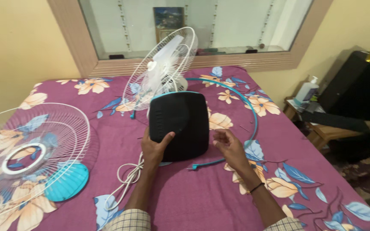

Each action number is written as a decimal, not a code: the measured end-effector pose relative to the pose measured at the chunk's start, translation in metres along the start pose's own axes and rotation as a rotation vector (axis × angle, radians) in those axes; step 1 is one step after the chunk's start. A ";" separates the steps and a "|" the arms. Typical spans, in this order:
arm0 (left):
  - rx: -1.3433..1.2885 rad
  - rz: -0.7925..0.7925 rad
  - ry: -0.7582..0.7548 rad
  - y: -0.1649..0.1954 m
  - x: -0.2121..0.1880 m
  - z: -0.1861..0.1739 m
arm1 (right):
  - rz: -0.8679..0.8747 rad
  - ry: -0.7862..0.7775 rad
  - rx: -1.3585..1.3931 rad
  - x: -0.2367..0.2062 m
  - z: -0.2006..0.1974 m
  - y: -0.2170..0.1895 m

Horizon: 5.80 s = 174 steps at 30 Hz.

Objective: The person uses a yellow screwdriver to remove and then reinsert screws on the back panel of a black portable fan. The person handles the fan and the screwdriver throughout the clip.

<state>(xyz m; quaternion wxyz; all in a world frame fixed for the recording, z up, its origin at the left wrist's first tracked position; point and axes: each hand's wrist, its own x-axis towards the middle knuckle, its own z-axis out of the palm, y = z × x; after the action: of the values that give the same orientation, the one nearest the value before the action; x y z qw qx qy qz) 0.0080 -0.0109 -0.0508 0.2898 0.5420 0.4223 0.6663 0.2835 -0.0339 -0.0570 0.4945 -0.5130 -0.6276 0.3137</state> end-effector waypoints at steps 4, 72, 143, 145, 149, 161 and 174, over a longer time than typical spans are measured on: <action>-0.017 0.023 -0.004 -0.005 0.000 -0.002 | 0.062 -0.048 -0.016 -0.020 -0.017 0.009; 0.647 0.931 -0.071 0.025 -0.055 0.049 | 0.116 0.266 -0.242 -0.066 -0.087 0.021; -0.049 -0.117 -0.367 0.001 -0.080 0.142 | 0.080 0.171 0.212 -0.037 -0.048 0.023; -0.052 -0.132 -0.381 0.003 -0.079 0.141 | 0.071 0.154 0.211 -0.035 -0.048 0.027; -0.025 -0.155 -0.378 0.006 -0.080 0.142 | 0.023 0.128 0.199 -0.033 -0.043 0.034; -0.031 -0.099 -0.384 0.000 -0.082 0.143 | 0.005 0.172 0.045 -0.038 -0.036 0.025; -0.154 -0.168 -0.435 0.004 -0.075 0.142 | 0.289 0.096 0.508 -0.033 -0.030 0.004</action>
<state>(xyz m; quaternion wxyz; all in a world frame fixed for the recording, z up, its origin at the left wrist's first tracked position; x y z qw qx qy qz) 0.1636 -0.0404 -0.0752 0.4690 0.6118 0.3416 0.5377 0.3132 -0.0671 -0.0612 0.5865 -0.4709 -0.4254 0.5033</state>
